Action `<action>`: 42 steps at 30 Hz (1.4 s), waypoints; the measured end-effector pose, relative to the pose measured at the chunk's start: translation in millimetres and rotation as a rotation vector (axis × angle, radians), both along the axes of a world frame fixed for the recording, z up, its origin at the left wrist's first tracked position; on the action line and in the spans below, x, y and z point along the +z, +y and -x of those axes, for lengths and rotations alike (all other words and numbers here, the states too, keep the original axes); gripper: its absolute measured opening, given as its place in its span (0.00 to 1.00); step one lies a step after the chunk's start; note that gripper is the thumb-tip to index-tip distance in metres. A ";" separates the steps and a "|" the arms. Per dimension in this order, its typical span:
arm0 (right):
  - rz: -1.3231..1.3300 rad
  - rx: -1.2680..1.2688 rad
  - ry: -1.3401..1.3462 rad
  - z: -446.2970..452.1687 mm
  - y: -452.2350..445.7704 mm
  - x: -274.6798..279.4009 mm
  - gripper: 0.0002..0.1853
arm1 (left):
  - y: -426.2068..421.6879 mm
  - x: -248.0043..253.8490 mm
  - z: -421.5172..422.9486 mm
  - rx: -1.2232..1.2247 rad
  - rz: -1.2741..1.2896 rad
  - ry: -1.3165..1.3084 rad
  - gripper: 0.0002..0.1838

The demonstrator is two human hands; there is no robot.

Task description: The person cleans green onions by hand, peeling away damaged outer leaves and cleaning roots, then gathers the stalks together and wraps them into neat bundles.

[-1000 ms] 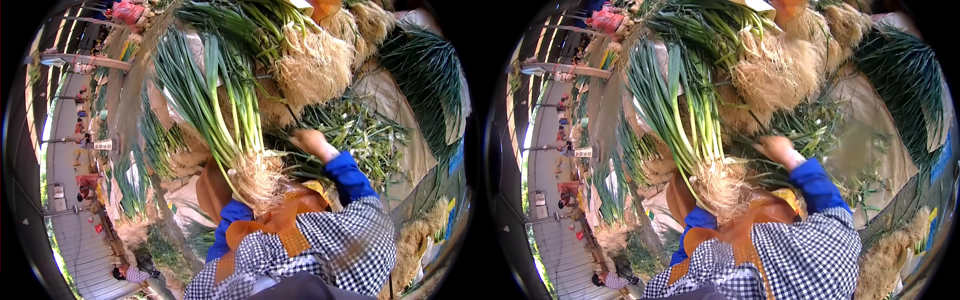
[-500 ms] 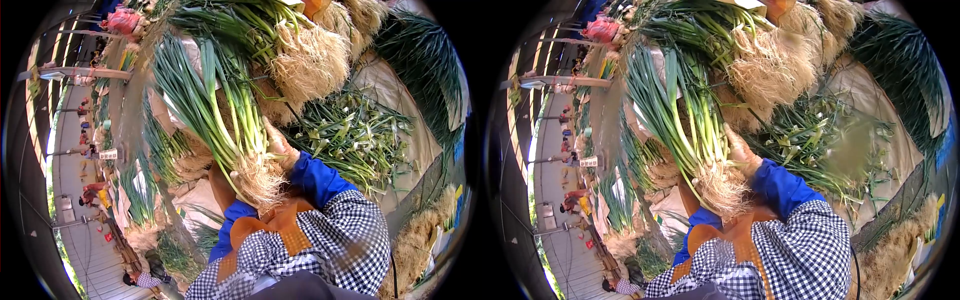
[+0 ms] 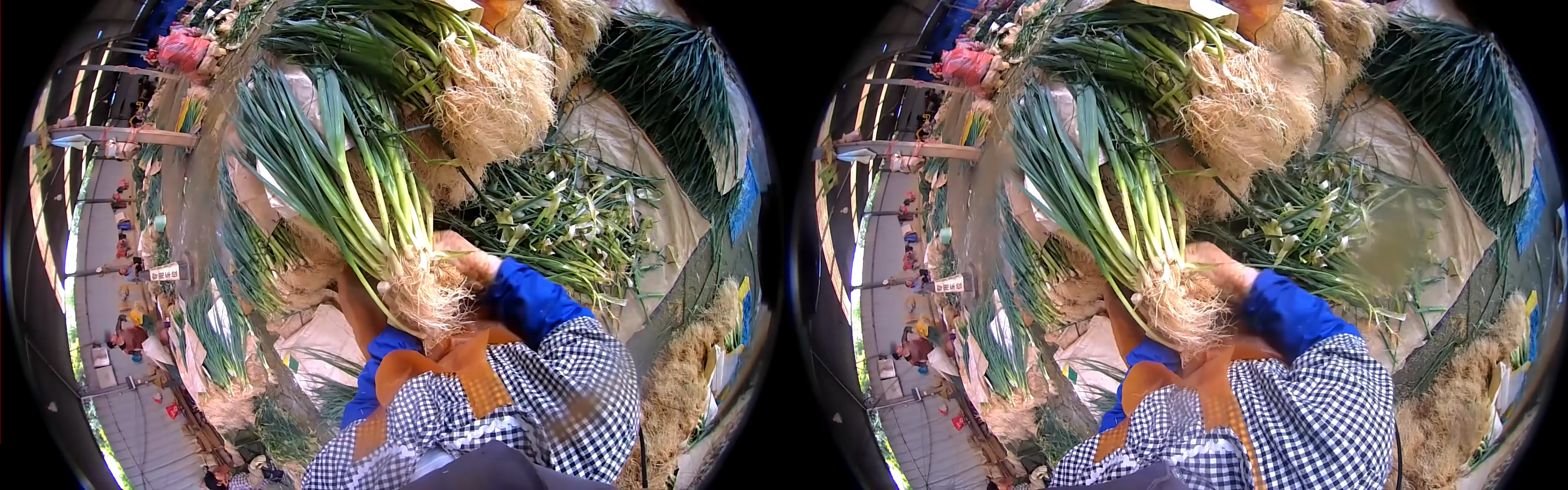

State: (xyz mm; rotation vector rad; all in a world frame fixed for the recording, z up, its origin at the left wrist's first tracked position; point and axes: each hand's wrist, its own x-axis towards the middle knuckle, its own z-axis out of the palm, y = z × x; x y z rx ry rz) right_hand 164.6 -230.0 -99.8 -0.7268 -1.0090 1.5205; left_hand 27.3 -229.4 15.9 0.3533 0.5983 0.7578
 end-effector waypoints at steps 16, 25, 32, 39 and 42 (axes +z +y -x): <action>-0.416 -0.469 -0.934 -43.4 -64.6 79.0 0.22 | 1.0 -2.7 1.5 -0.032 0.024 -0.051 0.36; -0.087 -0.695 -0.882 -84.3 -69.1 66.3 0.22 | 2.7 2.5 2.6 -0.064 0.022 -0.061 0.36; -0.308 -0.270 -1.383 -35.0 -15.0 90.8 0.13 | 2.8 6.5 4.6 -0.087 0.019 -0.072 0.36; -0.382 0.318 -1.682 -49.6 -77.2 66.0 0.10 | -3.4 9.6 1.1 -0.092 0.031 -0.119 0.36; 0.202 0.447 -1.731 -92.8 -104.3 49.8 0.15 | -2.2 20.4 -0.3 -0.079 0.034 -0.154 0.36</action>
